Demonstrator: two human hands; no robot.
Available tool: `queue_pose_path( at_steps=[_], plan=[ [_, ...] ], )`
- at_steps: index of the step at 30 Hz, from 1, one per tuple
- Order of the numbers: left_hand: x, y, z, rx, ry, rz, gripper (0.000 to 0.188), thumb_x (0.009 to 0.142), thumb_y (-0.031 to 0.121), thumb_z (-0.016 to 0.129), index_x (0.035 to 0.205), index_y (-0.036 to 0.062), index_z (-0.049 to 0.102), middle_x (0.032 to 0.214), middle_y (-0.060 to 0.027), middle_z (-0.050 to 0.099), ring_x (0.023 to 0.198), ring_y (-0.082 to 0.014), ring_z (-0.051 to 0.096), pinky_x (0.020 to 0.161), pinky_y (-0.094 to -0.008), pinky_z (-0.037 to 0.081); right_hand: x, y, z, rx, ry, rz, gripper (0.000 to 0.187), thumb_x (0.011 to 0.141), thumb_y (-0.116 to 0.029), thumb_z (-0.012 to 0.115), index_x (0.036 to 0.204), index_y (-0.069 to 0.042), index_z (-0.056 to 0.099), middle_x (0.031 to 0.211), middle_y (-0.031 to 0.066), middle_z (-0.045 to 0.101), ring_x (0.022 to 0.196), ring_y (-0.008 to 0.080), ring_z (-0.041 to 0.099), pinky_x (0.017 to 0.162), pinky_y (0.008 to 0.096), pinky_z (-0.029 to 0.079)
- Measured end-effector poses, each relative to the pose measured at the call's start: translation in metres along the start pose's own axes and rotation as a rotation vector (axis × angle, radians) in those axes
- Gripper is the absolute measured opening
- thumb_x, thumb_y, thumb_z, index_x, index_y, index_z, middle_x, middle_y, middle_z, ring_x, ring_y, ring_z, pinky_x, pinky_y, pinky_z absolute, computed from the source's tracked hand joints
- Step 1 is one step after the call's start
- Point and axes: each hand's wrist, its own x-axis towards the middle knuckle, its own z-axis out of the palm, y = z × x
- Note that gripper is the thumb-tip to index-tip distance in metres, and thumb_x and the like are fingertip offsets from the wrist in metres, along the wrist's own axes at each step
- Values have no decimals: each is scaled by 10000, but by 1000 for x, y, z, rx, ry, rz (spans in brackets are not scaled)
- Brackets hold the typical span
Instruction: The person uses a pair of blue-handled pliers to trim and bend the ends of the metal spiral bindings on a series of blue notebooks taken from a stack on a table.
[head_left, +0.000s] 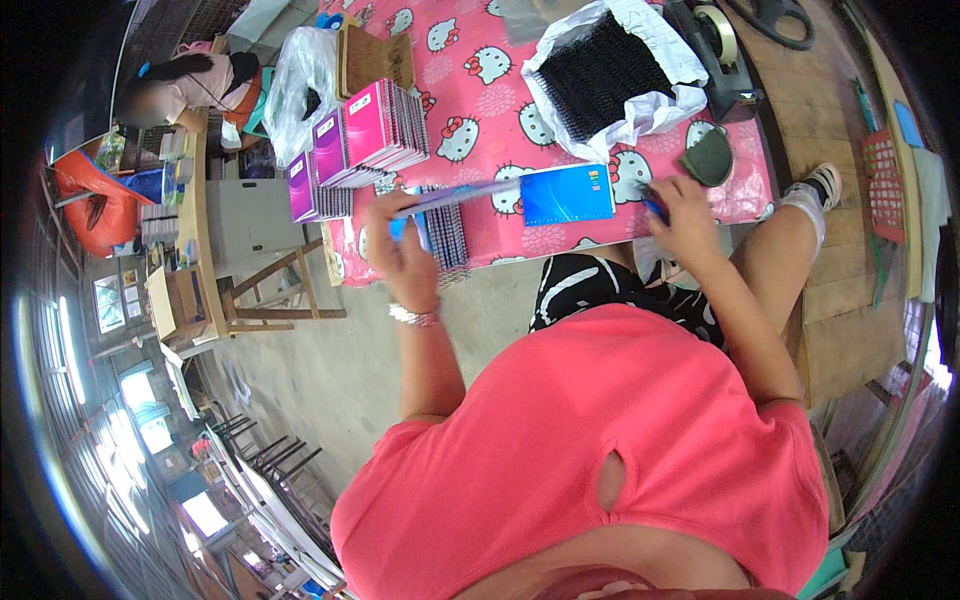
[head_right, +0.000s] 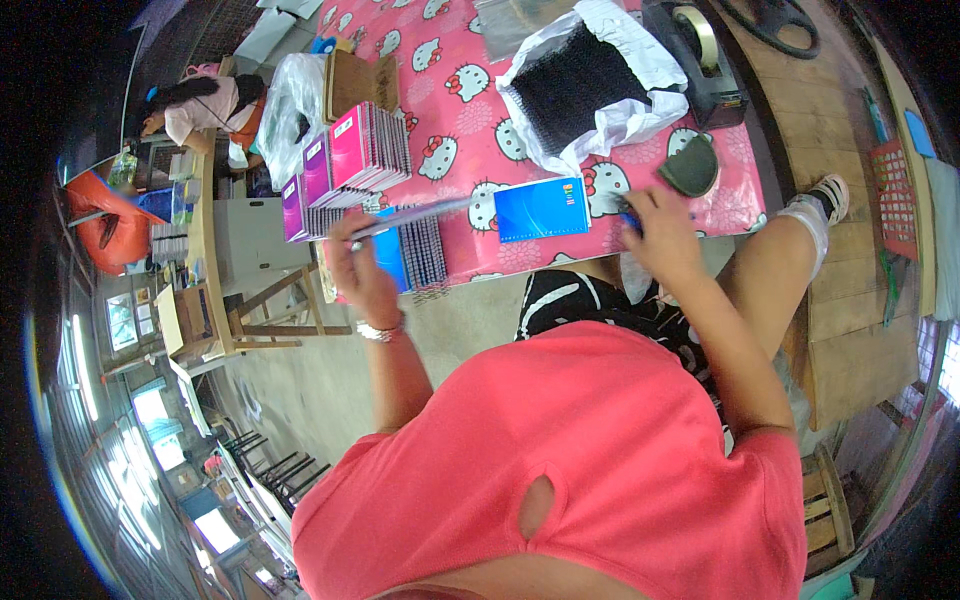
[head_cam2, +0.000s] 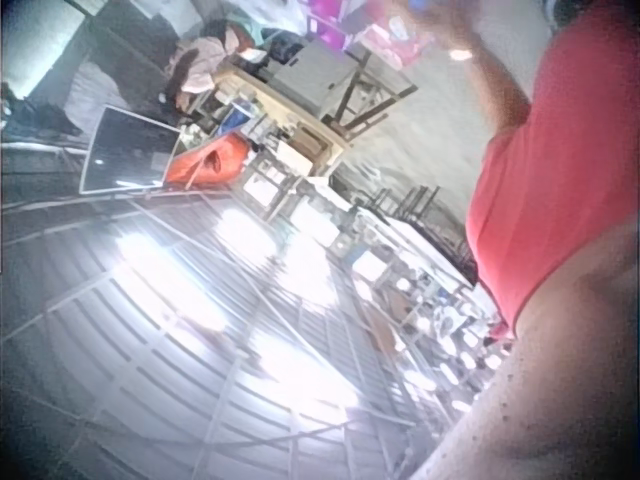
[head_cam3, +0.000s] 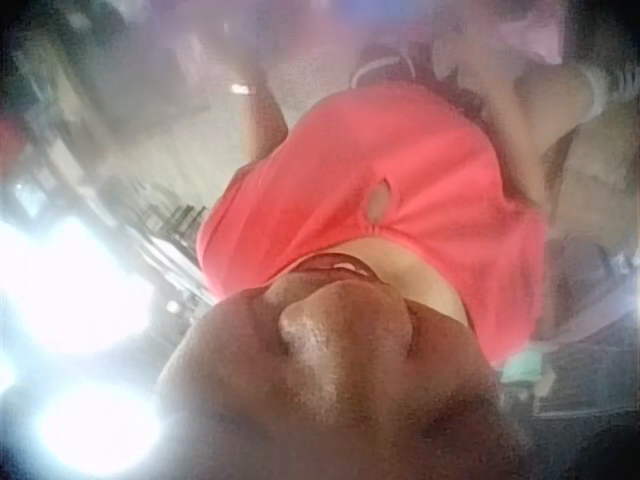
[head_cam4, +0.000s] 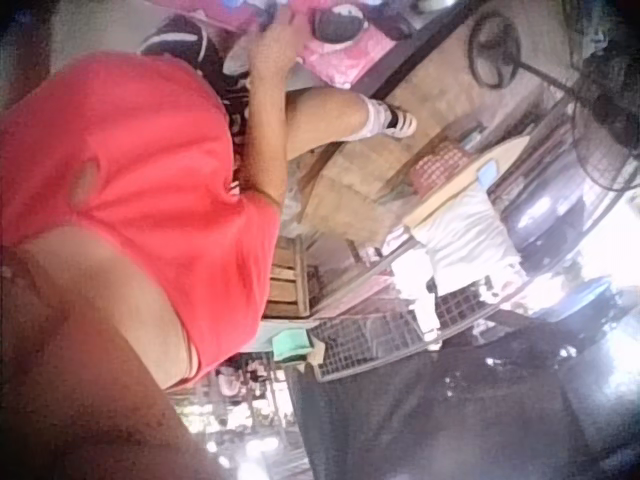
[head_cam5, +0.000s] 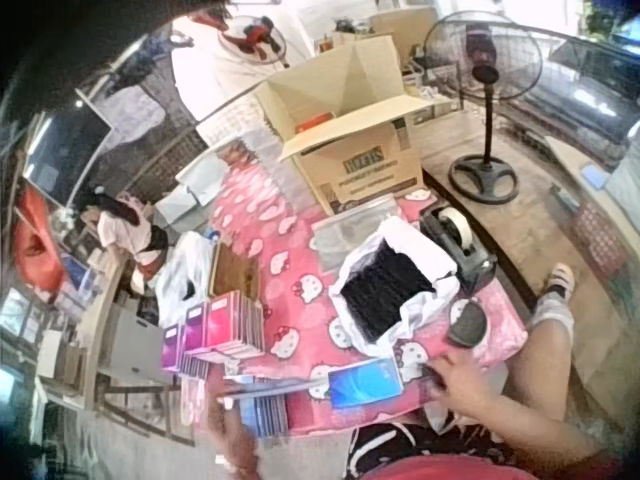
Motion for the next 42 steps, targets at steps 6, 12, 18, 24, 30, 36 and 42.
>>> queue_pose_path(
  at_steps=[6, 12, 18, 24, 30, 36, 42],
  plan=[
    [45, -32, -39, 891, -332, 50, 140, 803, 135, 520, 888, 117, 631, 776, -83, 620, 824, -291, 584, 752, -450, 374, 38, -20, -3, 8, 117, -261, 269, 778, -117, 671, 1032, -38, 633, 997, 137, 581, 957, 338, 574, 838, 450, 457],
    [4, -86, -16, 809, -379, 9, 475, 834, 186, 590, 1300, 133, 513, 1361, -186, 493, 1247, -377, 458, 1015, -507, 382, 140, -46, 14, 56, 182, -346, 184, 803, -106, 646, 965, -20, 629, 955, 148, 600, 944, 345, 600, 822, 433, 496],
    [-33, -92, -41, 638, -457, -410, 563, 904, 316, 638, 1415, 176, 449, 1507, -256, 302, 1386, -441, 296, 1064, -519, 362, 186, -52, 55, -223, 44, -176, 207, 819, -145, 623, 988, -28, 650, 967, 149, 625, 985, 332, 622, 807, 416, 546],
    [-42, -93, -61, 468, -492, -463, 559, 895, 237, 666, 1415, 199, 465, 1510, -308, 266, 1397, -447, 285, 1080, -477, 354, 193, -58, 76, -410, 47, -212, 179, 821, -137, 594, 933, -24, 675, 987, 156, 646, 907, 302, 658, 710, 402, 575],
    [-35, -89, -56, 453, -510, -443, 544, 870, 191, 690, 1384, 190, 513, 1527, -296, 239, 1403, -436, 283, 1096, -468, 334, 193, -59, 79, -427, 119, -182, 156, 814, -122, 593, 911, -33, 677, 957, 142, 654, 887, 294, 663, 699, 402, 576],
    [-44, -98, -72, 381, -499, -531, 559, 854, 169, 703, 1381, 174, 516, 1513, -290, 280, 1405, -415, 295, 1097, -458, 336, 204, -53, 73, -211, 98, -65, 214, 822, -190, 607, 918, -10, 673, 958, 186, 668, 902, 354, 667, 763, 443, 559],
    [-27, -89, -60, 280, -532, -584, 568, 847, 126, 695, 1383, 161, 509, 1500, -282, 310, 1389, -412, 325, 1088, -470, 348, 233, -26, 55, 124, 213, 64, 372, 902, -302, 515, 1008, 17, 674, 789, 227, 670, 819, 389, 671, 785, 473, 530]
  ],
)
